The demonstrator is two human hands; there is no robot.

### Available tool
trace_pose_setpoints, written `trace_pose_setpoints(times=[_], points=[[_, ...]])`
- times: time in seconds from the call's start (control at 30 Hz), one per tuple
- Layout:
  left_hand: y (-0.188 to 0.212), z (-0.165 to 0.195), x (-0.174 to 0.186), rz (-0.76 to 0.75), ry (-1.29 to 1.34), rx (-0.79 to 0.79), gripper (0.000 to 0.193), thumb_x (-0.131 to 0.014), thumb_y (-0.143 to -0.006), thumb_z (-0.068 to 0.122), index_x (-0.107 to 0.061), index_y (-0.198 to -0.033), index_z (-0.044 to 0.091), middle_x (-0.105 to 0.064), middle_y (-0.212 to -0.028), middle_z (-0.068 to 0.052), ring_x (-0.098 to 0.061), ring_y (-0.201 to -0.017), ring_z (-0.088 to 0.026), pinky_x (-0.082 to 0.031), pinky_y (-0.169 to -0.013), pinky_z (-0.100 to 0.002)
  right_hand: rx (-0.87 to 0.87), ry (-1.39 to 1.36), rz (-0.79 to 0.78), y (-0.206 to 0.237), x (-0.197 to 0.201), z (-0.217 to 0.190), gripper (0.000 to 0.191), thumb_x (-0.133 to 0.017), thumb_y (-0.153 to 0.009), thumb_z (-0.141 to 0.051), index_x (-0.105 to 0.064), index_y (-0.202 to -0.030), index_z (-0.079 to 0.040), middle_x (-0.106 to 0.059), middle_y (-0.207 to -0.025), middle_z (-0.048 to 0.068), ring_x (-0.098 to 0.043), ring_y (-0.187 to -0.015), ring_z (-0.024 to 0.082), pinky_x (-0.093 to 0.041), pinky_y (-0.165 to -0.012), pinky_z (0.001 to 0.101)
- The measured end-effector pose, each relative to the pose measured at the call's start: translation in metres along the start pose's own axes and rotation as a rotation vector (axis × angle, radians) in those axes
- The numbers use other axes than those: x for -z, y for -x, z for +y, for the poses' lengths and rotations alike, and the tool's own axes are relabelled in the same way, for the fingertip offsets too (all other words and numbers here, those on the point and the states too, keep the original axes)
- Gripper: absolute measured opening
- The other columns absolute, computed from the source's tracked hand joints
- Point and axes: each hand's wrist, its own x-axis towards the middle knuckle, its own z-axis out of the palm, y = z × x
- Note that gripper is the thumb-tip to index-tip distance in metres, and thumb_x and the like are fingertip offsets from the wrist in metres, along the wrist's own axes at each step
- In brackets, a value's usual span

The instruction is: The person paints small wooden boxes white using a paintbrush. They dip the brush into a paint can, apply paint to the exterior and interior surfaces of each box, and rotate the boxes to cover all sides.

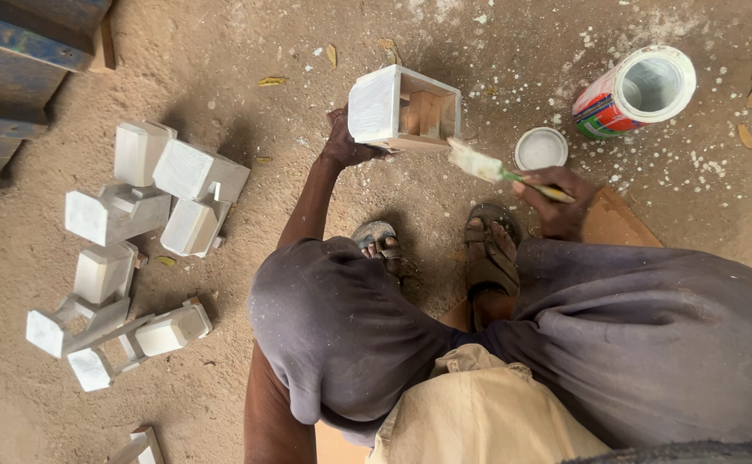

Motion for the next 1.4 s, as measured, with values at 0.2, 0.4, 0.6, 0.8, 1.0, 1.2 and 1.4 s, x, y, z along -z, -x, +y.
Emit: trace_pose_setpoints(times=[0.2, 0.4, 0.6, 0.8, 1.0, 1.2, 1.4], points=[[0.002, -0.025, -0.010, -0.045, -0.084, -0.063, 0.092, -0.099, -0.056, 0.059, -0.068, -0.128, 0.011, -0.072, -0.120, -0.008, -0.065, -0.117, -0.026, -0.046, -0.111, -0.045, 0.177, 0.068, 0.162, -0.027, 0.058, -0.034, 0.008, -0.070, -0.099, 0.012, -0.065, -0.099, 0.005, -0.071, -0.089, 0.021, -0.069, -0.072, 0.026, -0.058, -0.064, 0.0349], [0.006, -0.034, -0.013, -0.089, -0.282, -0.132, 0.074, -0.095, -0.059, 0.061, -0.075, -0.117, 0.020, -0.076, -0.110, -0.001, -0.070, -0.106, -0.023, -0.049, -0.100, -0.043, 0.360, 0.215, 0.388, -0.083, 0.149, -0.074, 0.014, -0.073, -0.099, 0.012, -0.062, -0.107, 0.007, -0.063, -0.095, 0.015, -0.073, -0.077, 0.025, -0.064, -0.062, 0.0340], [0.009, -0.029, -0.008, -0.085, -0.060, -0.112, 0.072, -0.095, -0.060, 0.057, -0.073, -0.116, 0.019, -0.076, -0.109, 0.001, -0.073, -0.103, -0.019, -0.058, -0.097, -0.037, 0.434, 0.593, 0.119, -0.120, 0.191, -0.048, 0.006, -0.070, -0.095, 0.014, -0.071, -0.092, 0.008, -0.067, -0.081, 0.014, -0.071, -0.068, 0.018, -0.062, -0.059, 0.0286], [0.011, -0.030, -0.007, -0.062, -0.106, -0.144, 0.077, -0.099, -0.054, 0.051, -0.072, -0.116, 0.014, -0.075, -0.109, -0.002, -0.072, -0.102, -0.023, -0.057, -0.093, -0.041, 0.295, 1.079, -0.079, -0.146, 0.169, -0.008, 0.009, -0.081, -0.081, 0.002, -0.075, -0.079, -0.003, -0.071, -0.068, 0.010, -0.068, -0.058, 0.019, -0.058, -0.073, 0.0442], [0.012, -0.035, -0.013, -0.056, -0.043, -0.048, 0.092, -0.098, -0.049, 0.056, -0.068, -0.123, 0.012, -0.074, -0.109, -0.005, -0.071, -0.102, -0.023, -0.056, -0.096, -0.039, 0.181, 1.191, -0.195, -0.155, 0.155, 0.003, 0.003, -0.079, -0.081, -0.002, -0.078, -0.083, -0.004, -0.075, -0.077, 0.015, -0.071, -0.066, 0.025, -0.062, -0.090, 0.0429], [0.013, -0.038, -0.015, -0.087, -0.182, -0.061, 0.087, -0.099, -0.052, 0.060, -0.071, -0.123, 0.016, -0.075, -0.110, -0.004, -0.070, -0.107, -0.023, -0.058, -0.098, -0.040, 0.167, 1.133, -0.159, -0.159, 0.158, 0.004, 0.004, -0.078, -0.084, 0.001, -0.078, -0.087, -0.001, -0.074, -0.081, 0.016, -0.072, -0.069, 0.023, -0.062, -0.079, 0.0395], [0.012, -0.038, -0.015, -0.073, -0.348, -0.137, 0.081, -0.101, -0.052, 0.060, -0.076, -0.116, 0.018, -0.076, -0.105, -0.002, -0.068, -0.107, -0.025, -0.048, -0.097, -0.048, 0.214, 1.068, -0.089, -0.149, 0.183, -0.008, 0.011, -0.070, -0.089, 0.004, -0.076, -0.088, -0.005, -0.074, -0.081, 0.007, -0.071, -0.069, 0.013, -0.055, -0.096, 0.0449]])
